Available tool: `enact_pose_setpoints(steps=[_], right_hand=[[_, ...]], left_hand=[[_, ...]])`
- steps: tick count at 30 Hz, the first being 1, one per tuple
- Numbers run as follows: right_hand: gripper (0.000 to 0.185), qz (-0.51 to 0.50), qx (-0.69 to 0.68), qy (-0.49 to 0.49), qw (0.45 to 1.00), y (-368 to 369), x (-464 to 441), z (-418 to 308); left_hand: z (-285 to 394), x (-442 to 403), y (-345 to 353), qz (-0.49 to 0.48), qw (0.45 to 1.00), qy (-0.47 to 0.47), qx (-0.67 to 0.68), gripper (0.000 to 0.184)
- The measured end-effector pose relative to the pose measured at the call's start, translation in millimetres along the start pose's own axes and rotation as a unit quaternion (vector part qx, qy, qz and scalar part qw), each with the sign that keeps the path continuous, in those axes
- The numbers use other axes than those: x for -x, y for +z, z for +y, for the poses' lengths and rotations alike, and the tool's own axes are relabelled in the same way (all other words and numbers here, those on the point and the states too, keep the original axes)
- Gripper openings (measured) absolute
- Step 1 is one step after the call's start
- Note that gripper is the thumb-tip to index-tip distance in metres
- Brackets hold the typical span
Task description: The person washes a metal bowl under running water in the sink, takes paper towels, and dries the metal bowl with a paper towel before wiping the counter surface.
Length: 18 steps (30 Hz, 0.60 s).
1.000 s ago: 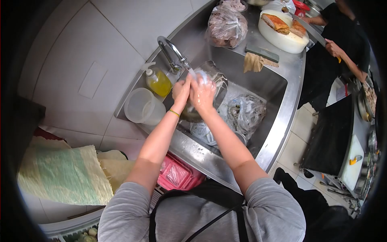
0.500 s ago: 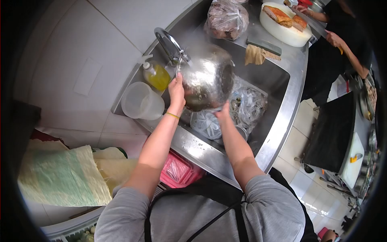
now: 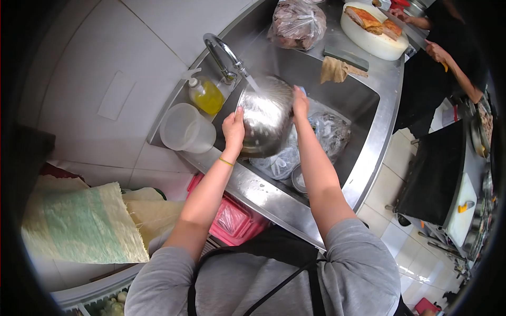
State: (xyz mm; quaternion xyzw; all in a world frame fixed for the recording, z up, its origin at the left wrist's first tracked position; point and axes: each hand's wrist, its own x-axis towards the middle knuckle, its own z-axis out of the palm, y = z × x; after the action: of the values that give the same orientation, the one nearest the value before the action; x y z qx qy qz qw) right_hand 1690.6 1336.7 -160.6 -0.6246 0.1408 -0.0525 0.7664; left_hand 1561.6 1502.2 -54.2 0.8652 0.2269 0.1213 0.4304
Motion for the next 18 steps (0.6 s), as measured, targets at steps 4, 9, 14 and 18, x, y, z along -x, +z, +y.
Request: enact_pose_setpoints(steps=[4,9,14,18], right_hand=[[0.044,-0.016,-0.101,0.189,0.977,-28.0,43.9,71.3],[0.048,-0.006,0.158,0.076,0.985,7.3,125.6,6.7],[0.046,-0.067,0.042,0.066,0.995,-9.4,36.3,26.6],[0.041,-0.014,-0.115,0.213,0.97,-27.8,57.8,46.3]], left_hand=[[1.5,6.3,-3.3,-0.021,0.949,-0.063,0.307,0.037],[-11.1,-1.2,12.6,0.052,0.971,-0.052,0.226,0.042],[1.3,10.8,9.2,0.015,0.964,-0.063,0.258,0.038],[-7.7,4.9,27.4,-0.014,0.959,-0.086,0.271,0.034]])
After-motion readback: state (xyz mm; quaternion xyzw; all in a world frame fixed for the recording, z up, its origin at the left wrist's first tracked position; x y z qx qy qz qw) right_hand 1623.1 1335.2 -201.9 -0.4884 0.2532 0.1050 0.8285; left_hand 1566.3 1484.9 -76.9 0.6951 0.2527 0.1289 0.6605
